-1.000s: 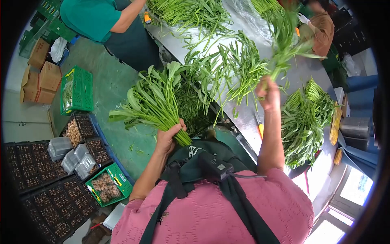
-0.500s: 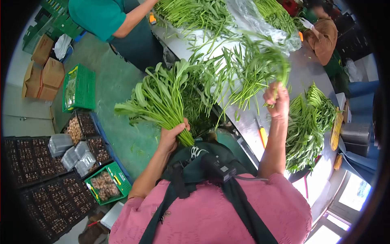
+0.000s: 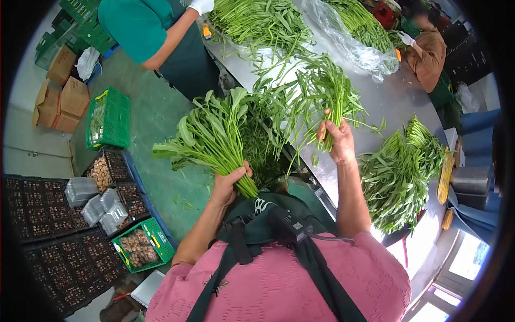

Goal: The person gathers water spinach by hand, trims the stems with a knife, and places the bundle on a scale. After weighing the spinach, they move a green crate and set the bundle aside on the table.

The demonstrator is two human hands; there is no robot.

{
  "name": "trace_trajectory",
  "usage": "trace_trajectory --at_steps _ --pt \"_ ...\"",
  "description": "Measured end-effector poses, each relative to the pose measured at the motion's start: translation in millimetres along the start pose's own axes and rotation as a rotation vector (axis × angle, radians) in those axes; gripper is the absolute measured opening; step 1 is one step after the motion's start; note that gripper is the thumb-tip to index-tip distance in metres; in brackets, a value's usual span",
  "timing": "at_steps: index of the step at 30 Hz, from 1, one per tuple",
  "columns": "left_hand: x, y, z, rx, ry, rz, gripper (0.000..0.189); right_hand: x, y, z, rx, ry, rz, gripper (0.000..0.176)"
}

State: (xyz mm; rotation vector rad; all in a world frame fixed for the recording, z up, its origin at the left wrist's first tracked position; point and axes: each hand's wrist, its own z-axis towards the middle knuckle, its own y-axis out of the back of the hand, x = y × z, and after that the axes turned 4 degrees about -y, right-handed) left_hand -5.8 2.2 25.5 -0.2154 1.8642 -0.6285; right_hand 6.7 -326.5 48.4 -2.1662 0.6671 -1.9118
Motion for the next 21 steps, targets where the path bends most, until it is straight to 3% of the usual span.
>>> trace_trajectory --at_steps 3,5,7,8,10,12,14,17,21 --pt "-2 0 -1 0.01 -0.003 0.007 0.024 -18 -24 -15 -0.02 0.078 0.225 0.012" --pt "-3 0 -1 0.008 -0.008 0.011 0.025 -34 -45 -45 -0.106 -0.084 0.186 0.009" --pt "-3 2 0 0.005 -0.01 0.011 0.025 -78 -37 -85 0.075 -0.269 -0.09 0.02" --pt "0 5 1 0.006 -0.006 0.018 0.026 -83 -38 -102 0.226 -0.244 -0.599 0.021" --pt "2 7 0 -0.004 0.004 0.026 0.027 -92 -37 -113 0.251 -0.264 -0.405 0.02" --pt "0 6 0 -0.009 0.059 -0.017 0.028 -91 -40 -104 0.151 -0.335 -0.128 0.018" --pt "1 4 5 0.014 0.025 -0.009 0.028 -80 -54 -92 0.162 -0.304 -0.043 0.017" --pt "1 -3 11 0.059 0.105 0.02 0.031 -66 -88 -78 0.114 -0.135 -0.521 0.016" --pt "2 -12 14 0.095 0.123 -0.029 0.038 -72 -113 -71 0.239 -0.062 -0.822 0.028"
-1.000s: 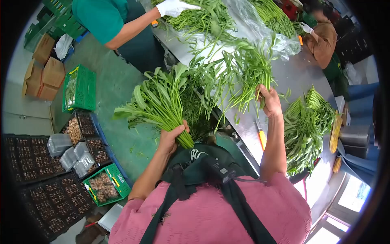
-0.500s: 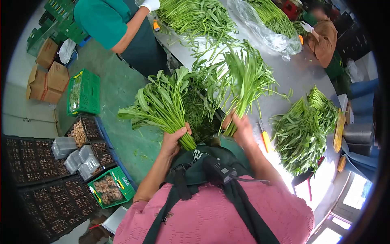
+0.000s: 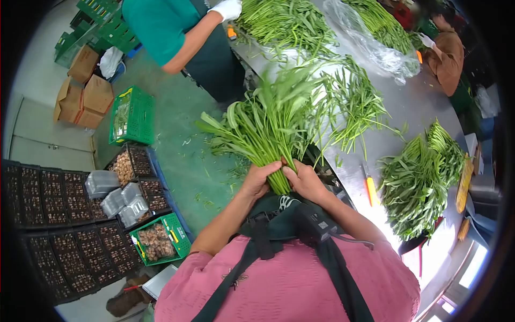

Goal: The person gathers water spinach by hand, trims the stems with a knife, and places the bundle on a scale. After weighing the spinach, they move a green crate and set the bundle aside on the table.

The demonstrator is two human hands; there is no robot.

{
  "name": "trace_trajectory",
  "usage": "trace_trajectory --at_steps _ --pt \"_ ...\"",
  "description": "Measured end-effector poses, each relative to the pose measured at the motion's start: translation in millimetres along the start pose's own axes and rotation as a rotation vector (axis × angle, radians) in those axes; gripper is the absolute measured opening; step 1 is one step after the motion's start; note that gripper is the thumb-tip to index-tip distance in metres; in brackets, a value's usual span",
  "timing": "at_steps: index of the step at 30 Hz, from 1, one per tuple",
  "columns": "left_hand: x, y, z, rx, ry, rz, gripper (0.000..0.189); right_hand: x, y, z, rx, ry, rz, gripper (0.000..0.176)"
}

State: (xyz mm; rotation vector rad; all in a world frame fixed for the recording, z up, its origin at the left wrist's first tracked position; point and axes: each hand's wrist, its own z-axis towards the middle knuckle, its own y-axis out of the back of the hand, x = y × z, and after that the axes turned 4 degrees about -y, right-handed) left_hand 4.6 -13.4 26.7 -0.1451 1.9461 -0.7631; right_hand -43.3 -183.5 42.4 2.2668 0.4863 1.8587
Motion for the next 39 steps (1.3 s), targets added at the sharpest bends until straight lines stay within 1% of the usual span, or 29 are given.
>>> trace_trajectory --at_steps 1,3,4,5,7,8,10,11,12,13,14,16,17,19,20,21,23,24,25,27,28,30,31,33,34,35,37,38,39 --pt "0 1 0 -0.01 -0.004 0.003 0.038 -2 -1 2 0.009 0.005 0.004 0.028" --pt "0 -2 -1 0.106 -0.01 -0.091 0.042 -4 2 5 0.089 -0.051 -0.016 0.028" --pt "5 4 1 0.154 -0.034 -0.095 0.049 5 4 4 0.1 0.0 -0.006 0.031" --pt "6 6 0 0.151 -0.034 -0.096 0.049 4 4 5 0.104 -0.001 -0.006 0.031" --pt "5 9 0 0.258 0.007 -0.22 0.05 2 2 8 0.123 0.188 -0.097 0.04" --pt "9 13 0 0.267 -0.003 -0.218 0.051 3 3 9 0.126 0.185 -0.095 0.04" --pt "11 16 -2 0.256 -0.024 -0.21 0.05 14 9 15 0.433 -0.272 -0.029 0.049" --pt "12 17 -2 0.247 -0.048 -0.203 0.05 16 10 17 0.433 -0.274 -0.027 0.049" --pt "11 15 -4 0.245 -0.045 -0.204 0.05 18 11 18 0.449 -0.308 0.008 0.053" --pt "9 13 -7 0.227 -0.042 -0.229 0.047 19 12 18 0.465 -0.343 0.044 0.057" --pt "7 11 -8 0.21 -0.042 -0.254 0.044 20 16 19 0.465 -0.347 0.045 0.057" --pt "13 17 -3 0.217 -0.069 -0.244 0.041 21 26 22 0.55 -0.286 -0.048 0.055" --pt "15 20 -1 0.221 -0.098 -0.233 0.037 16 31 23 0.55 -0.288 -0.047 0.055" --pt "7 12 -1 0.216 -0.122 -0.226 0.035 13 42 27 0.432 0.023 -0.238 0.052" --pt "6 13 -1 0.208 -0.103 -0.205 0.039 15 41 26 0.443 -0.051 -0.3 0.048" --pt "5 13 -3 0.203 -0.082 -0.183 0.043 16 36 23 0.442 -0.054 -0.296 0.048" --pt "0 11 -2 0.199 -0.059 -0.195 0.044 15 30 20 0.417 0.065 -0.298 0.05" --pt "-1 11 -4 0.184 -0.038 -0.21 0.044 15 29 20 0.435 -0.025 -0.244 0.049" --pt "-3 10 -4 0.185 -0.036 -0.211 0.044 13 28 20 0.435 -0.026 -0.243 0.049" --pt "-7 8 -4 0.146 -0.052 -0.107 0.043 9 24 18 0.403 -0.223 -0.017 0.048" --pt "-8 8 -3 0.143 -0.053 -0.107 0.043 10 27 19 0.406 -0.223 -0.017 0.048" --pt "-8 5 -1 0.068 -0.025 -0.105 0.042 14 40 22 0.332 -0.064 -0.191 0.032" --pt "-9 3 0 0.067 -0.025 -0.105 0.042 18 45 24 0.333 -0.064 -0.191 0.032" --pt "-10 -1 0 -0.001 -0.032 -0.124 0.033 27 55 30 -0.018 0.004 -0.096 0.03" --pt "-9 -2 0 0.003 -0.027 -0.126 0.033 27 56 36 -0.062 0.018 -0.021 0.036" --pt "-8 -2 1 0.027 -0.029 -0.131 0.034 29 55 39 -0.067 0.015 -0.022 0.036" --pt "-8 -3 2 0.053 -0.032 -0.137 0.035 35 52 43 -0.063 0.132 -0.052 0.037" --pt "-8 -3 2 0.055 -0.016 -0.133 0.036 38 48 44 -0.052 0.137 -0.052 0.03" --pt "-9 -3 2 0.056 -0.001 -0.13 0.037 38 46 45 -0.052 0.137 -0.055 0.03"
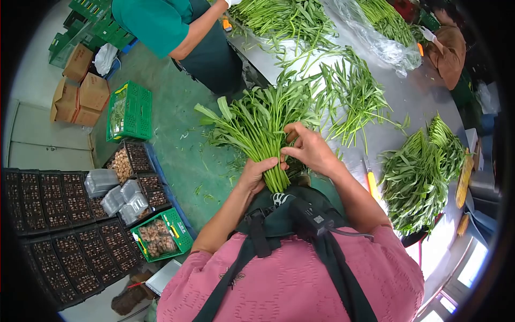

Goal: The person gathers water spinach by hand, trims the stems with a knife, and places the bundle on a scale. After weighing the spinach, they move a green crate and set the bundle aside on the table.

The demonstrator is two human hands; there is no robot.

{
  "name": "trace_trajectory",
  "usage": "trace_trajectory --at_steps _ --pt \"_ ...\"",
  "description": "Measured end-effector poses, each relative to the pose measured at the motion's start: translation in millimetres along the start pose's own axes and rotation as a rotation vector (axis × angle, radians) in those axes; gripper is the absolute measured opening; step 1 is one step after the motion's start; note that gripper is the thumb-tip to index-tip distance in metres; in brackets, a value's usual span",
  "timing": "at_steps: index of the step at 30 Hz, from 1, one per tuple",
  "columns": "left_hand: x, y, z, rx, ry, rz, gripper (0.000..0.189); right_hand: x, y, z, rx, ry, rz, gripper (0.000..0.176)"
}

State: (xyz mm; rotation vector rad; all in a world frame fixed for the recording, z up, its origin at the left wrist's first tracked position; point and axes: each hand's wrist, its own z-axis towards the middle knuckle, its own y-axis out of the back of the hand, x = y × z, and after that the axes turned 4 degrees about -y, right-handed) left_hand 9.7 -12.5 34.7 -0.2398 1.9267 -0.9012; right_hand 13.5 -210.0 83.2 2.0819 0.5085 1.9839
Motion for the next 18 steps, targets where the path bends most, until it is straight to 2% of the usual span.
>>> trace_trajectory --at_steps 2,6,8,9,10,12,14,16,17,18 --pt "0 2 1 0.01 0.001 0.008 0.037 -6 -5 1 0.082 -0.041 0.048 0.023" --pt "3 11 2 0.0 0.025 0.037 0.039 -12 -18 -10 0.107 -0.016 0.141 0.014" --pt "4 8 3 -0.074 -0.006 0.037 0.039 -1 -12 -15 0.128 0.343 -0.144 0.01" --pt "5 6 2 -0.149 -0.029 0.038 0.038 3 -7 -17 0.237 0.385 -0.181 0.008" --pt "6 9 2 -0.15 -0.029 0.038 0.038 8 -2 -20 0.237 0.384 -0.179 0.008" --pt "8 16 5 -0.086 -0.002 -0.052 0.037 16 6 -26 0.743 0.139 -0.015 0.007" --pt "7 15 3 -0.103 -0.016 -0.078 0.034 7 7 -28 0.735 0.122 0.039 0.009" --pt "7 14 2 -0.119 -0.032 -0.105 0.031 -5 9 -24 0.475 -0.003 0.041 0.012" --pt "7 14 3 -0.112 -0.056 -0.087 0.032 -18 6 -20 0.268 -0.082 -0.214 0.033" --pt "7 15 2 -0.106 -0.081 -0.068 0.033 -25 0 -20 0.269 -0.079 -0.214 0.033"
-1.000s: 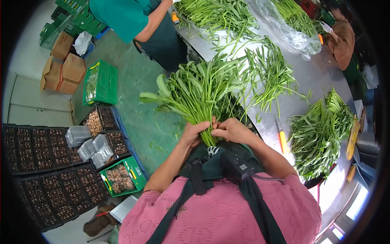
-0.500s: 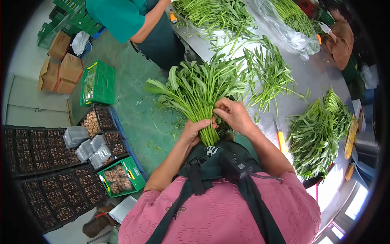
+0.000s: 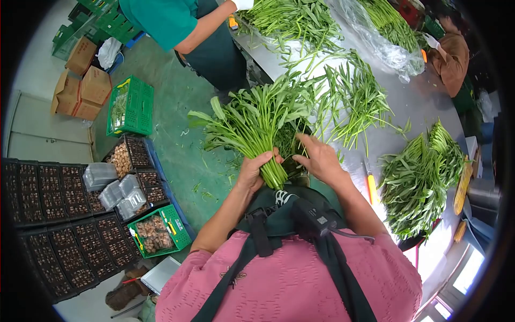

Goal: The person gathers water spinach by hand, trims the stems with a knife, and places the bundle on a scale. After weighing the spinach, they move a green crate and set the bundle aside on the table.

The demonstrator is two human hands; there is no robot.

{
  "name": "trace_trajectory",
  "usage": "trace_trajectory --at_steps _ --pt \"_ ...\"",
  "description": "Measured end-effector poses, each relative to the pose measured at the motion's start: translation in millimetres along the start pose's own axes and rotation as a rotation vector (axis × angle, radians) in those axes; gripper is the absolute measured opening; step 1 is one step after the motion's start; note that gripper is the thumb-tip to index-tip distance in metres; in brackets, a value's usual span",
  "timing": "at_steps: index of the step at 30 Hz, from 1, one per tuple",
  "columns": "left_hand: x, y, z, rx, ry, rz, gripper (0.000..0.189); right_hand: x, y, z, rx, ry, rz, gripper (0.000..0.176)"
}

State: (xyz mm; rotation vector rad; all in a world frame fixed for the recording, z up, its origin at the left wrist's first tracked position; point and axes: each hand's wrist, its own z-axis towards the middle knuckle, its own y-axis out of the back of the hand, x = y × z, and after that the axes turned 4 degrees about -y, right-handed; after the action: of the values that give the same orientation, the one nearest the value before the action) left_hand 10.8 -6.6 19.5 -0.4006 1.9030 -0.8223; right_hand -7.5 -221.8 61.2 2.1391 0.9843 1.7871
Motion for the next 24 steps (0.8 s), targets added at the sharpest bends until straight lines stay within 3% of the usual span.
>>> trace_trajectory --at_steps 2,3,6,7,10,14,18,20,24 --pt "0 2 2 -0.001 0.008 0.037 0.031 -5 -9 1 -0.337 0.022 -0.18 0.058" --pt "2 3 3 -0.004 0.019 0.07 0.03 0 -8 6 -0.123 -0.123 0.18 0.079" --pt "17 0 16 -0.12 -0.073 0.134 0.026 4 -41 11 -0.084 -0.044 0.331 0.089" --pt "19 -7 17 -0.181 -0.108 0.134 0.029 3 -55 16 -0.135 0.043 0.185 0.102" --pt "22 -7 17 -0.2 -0.055 0.006 0.036 5 -60 22 -0.126 -0.016 0.241 0.109" --pt "40 7 15 -0.113 -0.081 -0.028 0.042 13 -48 22 -0.062 -0.139 0.259 0.102" --pt "31 3 6 -0.06 -0.033 0.078 0.052 7 -55 22 -0.083 -0.065 0.316 0.092" --pt "29 5 5 -0.031 -0.059 0.134 0.053 1 -58 22 -0.099 0.037 0.439 0.082" --pt "30 7 4 0.014 -0.131 0.264 0.054 -13 -57 23 0.039 -0.048 0.707 0.072"
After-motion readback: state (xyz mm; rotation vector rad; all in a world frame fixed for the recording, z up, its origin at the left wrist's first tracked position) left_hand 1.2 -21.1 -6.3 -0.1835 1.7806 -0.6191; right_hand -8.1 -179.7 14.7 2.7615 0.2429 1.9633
